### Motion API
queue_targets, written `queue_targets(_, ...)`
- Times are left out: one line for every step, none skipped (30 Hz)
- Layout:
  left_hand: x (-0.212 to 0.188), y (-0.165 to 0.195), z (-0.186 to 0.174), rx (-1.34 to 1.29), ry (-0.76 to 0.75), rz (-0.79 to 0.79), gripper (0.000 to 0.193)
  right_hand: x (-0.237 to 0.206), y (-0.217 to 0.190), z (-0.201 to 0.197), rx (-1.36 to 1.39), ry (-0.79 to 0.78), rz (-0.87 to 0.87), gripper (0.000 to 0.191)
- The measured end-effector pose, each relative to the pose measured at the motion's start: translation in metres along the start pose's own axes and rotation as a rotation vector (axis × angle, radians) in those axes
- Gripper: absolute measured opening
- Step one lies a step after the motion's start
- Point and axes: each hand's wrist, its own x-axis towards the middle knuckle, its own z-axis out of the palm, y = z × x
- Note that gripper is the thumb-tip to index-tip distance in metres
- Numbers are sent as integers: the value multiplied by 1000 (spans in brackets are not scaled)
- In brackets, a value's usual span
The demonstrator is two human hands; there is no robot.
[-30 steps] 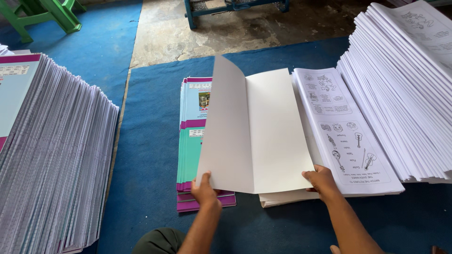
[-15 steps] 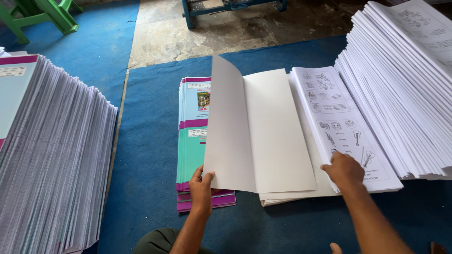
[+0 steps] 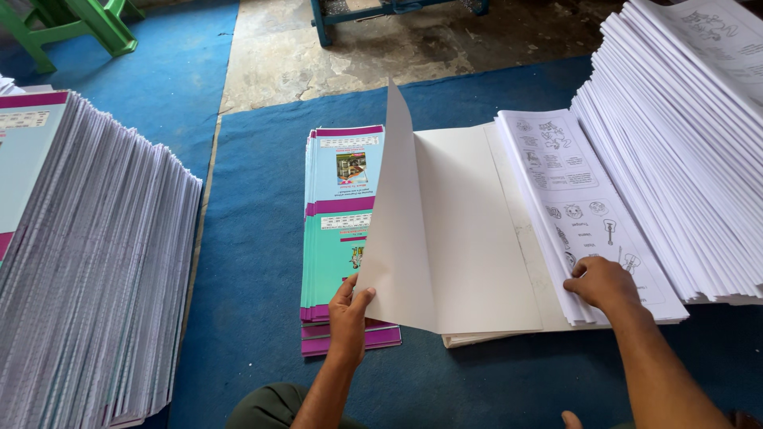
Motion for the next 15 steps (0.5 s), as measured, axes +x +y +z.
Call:
queue_targets(-1, 1, 0, -2, 0, 2, 48, -3, -3, -3, -17, 14, 0, 44)
queue_targets(-2, 1, 0, -4, -3, 4, 48, -7, -6, -6, -33, 30, 1, 45)
queue_targets(-1, 1, 2, -9, -7, 6, 48, -11, -10, -11, -46, 40, -23, 46)
queue_targets(-2, 1, 2, -6, -3, -1, 48, -16, -16, -13, -58, 48, -48, 48)
queue_targets(-2, 1, 3, -1, 2, -7, 48, -22, -23, -15, -69, 55, -73, 50)
queue_targets(-1, 1, 3, 3, 7, -14, 48, -27, -31, -16, -61, 55, -93, 50)
queue_targets(-1, 0, 3, -1, 3, -11, 48, -31, -39, -16, -52, 54, -113, 51)
queue_targets(-1, 0, 3, -6, -2, -8, 48, -35, -46, -15, -43, 54, -133, 51)
queue_targets(0, -1, 3, -11, -7, -6, 48, -38, -52, -12, -62, 21, -123, 49)
queue_targets(0, -1, 3, -13, -10, -10, 48, -40, -57, -8, -81, -12, -113, 48)
queue_targets(0, -1, 2, -15, -14, -14, 49, -39, -57, -5, -100, -45, -103, 47)
queue_targets(0, -1, 2, -18, -17, -19, 49, -37, -54, -3, -54, -55, -68, 51)
queue_targets(0, -2, 2, -15, -17, -25, 49, -32, -50, -1, -9, -65, -35, 54)
queue_targets(0, -2, 1, -13, -15, -31, 49, -25, -44, 0, 37, -75, -2, 58)
queue_targets(0, -3, 1, -12, -12, -37, 49, -17, -35, 1, 58, 3, 23, 63)
